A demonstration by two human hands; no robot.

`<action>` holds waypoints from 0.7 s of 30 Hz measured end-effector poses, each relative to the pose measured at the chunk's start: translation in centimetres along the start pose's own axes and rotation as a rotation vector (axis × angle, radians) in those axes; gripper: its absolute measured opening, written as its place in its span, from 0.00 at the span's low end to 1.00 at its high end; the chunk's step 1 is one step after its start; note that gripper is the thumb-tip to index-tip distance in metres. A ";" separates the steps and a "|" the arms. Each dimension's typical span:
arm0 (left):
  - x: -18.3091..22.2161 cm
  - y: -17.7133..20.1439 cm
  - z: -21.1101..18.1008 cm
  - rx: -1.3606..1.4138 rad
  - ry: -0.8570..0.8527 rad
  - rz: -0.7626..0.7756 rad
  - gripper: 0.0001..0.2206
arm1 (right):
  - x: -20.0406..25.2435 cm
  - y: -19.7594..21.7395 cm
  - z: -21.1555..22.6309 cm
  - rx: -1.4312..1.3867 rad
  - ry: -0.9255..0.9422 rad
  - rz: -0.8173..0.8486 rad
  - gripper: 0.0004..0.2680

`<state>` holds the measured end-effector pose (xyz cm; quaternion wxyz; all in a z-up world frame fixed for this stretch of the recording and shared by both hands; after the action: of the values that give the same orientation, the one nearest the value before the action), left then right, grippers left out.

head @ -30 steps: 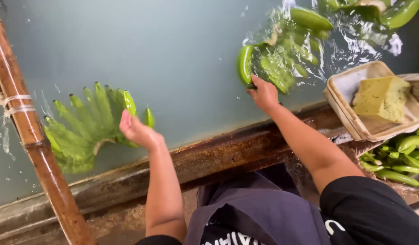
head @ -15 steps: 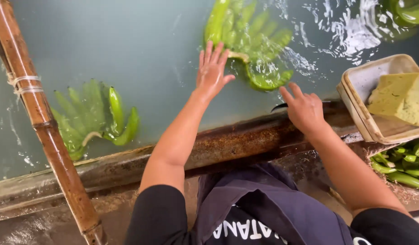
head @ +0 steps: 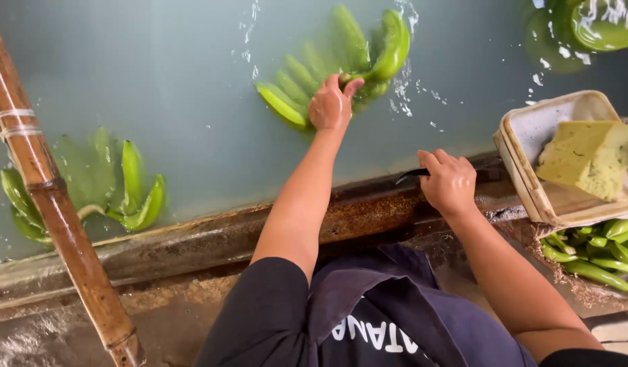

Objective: The recorder is sorting bunches of green bananas in a water tank, removing individual bananas or small clusters using a curved knife.

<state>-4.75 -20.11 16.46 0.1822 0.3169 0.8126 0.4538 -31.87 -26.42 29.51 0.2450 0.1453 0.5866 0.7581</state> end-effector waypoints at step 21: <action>4.8 -2.4 17.3 1.808 0.967 -0.330 0.45 | 0.3 -0.7 -0.1 0.090 -0.038 0.073 0.13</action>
<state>0.99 -7.07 5.37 -0.4092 0.0040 0.8694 -0.2771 -32.03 -26.17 28.80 0.2216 0.1921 0.6097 0.7364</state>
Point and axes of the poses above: each hand's wrist, its own x-axis away from the middle knuckle, its own y-axis out of the back of the hand, z = x × y, the point moved 1 cm from there along -x, towards the middle knuckle, and after that the axes turned 6 degrees about -y, right-handed, at the moved point
